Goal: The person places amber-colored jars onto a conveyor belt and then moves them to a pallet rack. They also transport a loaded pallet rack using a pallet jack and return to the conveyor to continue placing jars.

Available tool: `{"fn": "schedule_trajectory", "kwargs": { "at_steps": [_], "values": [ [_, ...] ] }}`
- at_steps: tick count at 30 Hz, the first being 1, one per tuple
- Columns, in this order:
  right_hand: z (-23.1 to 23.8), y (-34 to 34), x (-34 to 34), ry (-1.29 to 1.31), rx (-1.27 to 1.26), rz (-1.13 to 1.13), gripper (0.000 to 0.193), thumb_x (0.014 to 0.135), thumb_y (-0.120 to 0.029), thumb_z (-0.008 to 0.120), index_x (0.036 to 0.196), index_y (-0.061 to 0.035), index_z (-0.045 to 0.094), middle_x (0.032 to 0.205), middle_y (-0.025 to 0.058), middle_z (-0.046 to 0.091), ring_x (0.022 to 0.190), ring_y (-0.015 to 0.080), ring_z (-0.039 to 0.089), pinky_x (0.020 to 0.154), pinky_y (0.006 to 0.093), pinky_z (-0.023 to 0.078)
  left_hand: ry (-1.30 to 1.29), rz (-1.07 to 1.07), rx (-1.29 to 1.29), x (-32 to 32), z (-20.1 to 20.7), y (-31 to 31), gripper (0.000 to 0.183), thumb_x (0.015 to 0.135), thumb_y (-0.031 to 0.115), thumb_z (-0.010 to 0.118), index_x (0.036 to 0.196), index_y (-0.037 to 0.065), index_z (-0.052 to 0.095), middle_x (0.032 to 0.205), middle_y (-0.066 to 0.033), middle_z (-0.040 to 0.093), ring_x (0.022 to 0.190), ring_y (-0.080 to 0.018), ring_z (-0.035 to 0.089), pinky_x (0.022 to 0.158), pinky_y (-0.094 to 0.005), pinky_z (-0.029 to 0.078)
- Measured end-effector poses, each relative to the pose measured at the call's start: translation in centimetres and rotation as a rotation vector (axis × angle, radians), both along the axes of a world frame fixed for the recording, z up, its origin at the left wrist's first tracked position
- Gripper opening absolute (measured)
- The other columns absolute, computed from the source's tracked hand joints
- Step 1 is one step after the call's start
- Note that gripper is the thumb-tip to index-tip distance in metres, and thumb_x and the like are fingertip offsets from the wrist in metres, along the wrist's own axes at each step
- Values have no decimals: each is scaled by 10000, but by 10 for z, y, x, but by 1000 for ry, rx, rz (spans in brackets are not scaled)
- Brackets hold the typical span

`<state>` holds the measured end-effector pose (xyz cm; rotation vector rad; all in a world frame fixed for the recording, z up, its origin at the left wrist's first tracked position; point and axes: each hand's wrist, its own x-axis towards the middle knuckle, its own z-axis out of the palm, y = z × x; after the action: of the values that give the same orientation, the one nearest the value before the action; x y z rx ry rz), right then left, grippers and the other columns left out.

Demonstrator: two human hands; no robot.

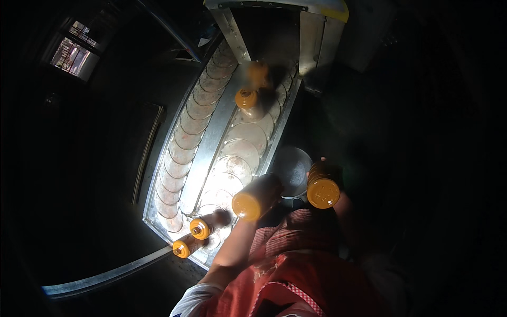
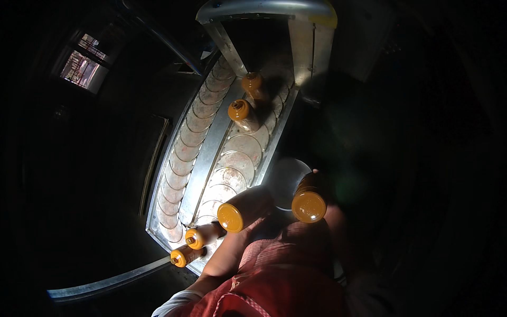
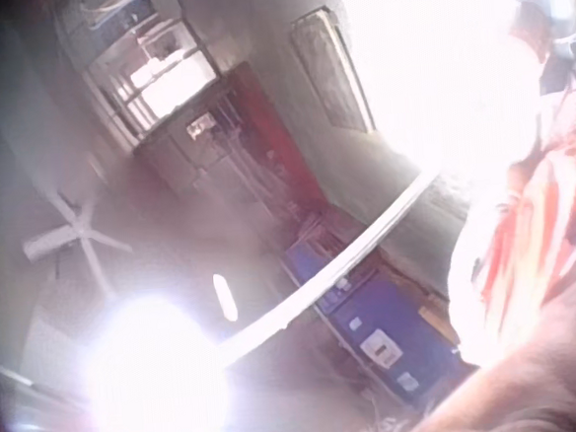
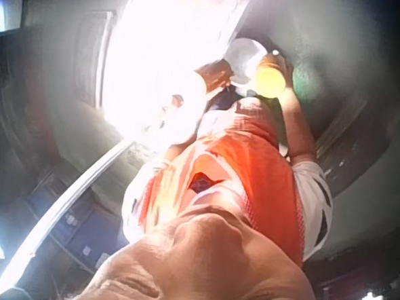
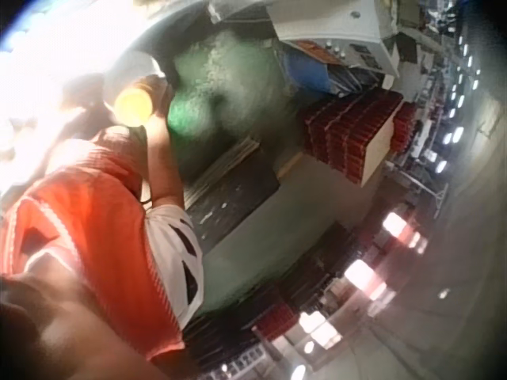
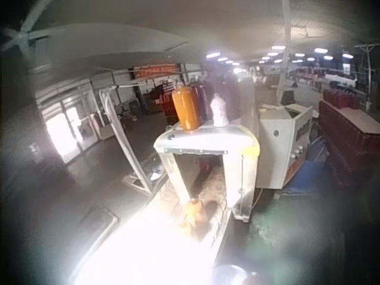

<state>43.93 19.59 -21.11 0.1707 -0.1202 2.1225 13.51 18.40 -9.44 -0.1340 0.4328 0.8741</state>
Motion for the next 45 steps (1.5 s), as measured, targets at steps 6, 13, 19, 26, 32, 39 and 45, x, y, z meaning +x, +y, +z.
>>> {"fn": "schedule_trajectory", "kwargs": {
  "at_steps": [6,13,19,26,32,39,45],
  "values": [
    [186,86,-34,-1181,-175,-655,398,1008,-336,490,1339,-129,568,1236,47,580,1146,220,559,1003,368,444,1038,105,502,-77,65,43,510,1014,390,523,1401,59,508,1213,-99,622,1088,-217,612,936,-363,517],
    [154,157,-190,-1833,571,-1029,422,779,-78,736,1173,-230,720,1262,137,499,1207,319,476,1046,374,401,2043,-47,1144,-73,89,64,480,778,246,790,1247,261,685,1440,-222,425,1189,-418,463,1033,-443,421],
    [114,207,-226,-2210,576,-833,454,823,-211,729,1229,-408,676,1496,215,312,1308,447,344,1110,438,349,2112,-140,1134,-43,45,108,469,809,178,765,1261,270,682,1520,-321,300,1315,-450,408,1105,-435,344],
    [144,122,-161,-1937,509,-1058,329,871,-153,673,1184,-245,719,1290,158,549,1174,318,518,1009,384,424,1801,36,1105,-68,93,46,448,845,134,709,1285,205,664,1485,-293,389,1370,-406,398,1128,-430,335],
    [50,-69,-83,-1686,201,-817,202,935,-61,604,1102,-49,716,941,16,583,715,92,566,636,243,483,1490,68,837,-104,65,-98,284,914,20,637,1192,52,688,1128,-77,647,985,-154,627,819,-258,521],
    [-11,-253,-103,-1608,193,-209,264,956,-119,564,1178,-44,686,811,-36,602,709,61,504,668,228,466,1334,78,169,-92,39,-346,208,936,25,626,1130,-10,694,1040,-83,708,875,-142,672,704,-244,549],
    [18,-347,-182,-1518,418,176,231,918,-116,603,1118,-98,718,899,36,693,722,126,612,672,275,496,1323,153,141,-77,48,-482,184,936,42,637,1097,-14,707,1021,-78,718,873,-144,678,711,-242,535]
  ]
}}
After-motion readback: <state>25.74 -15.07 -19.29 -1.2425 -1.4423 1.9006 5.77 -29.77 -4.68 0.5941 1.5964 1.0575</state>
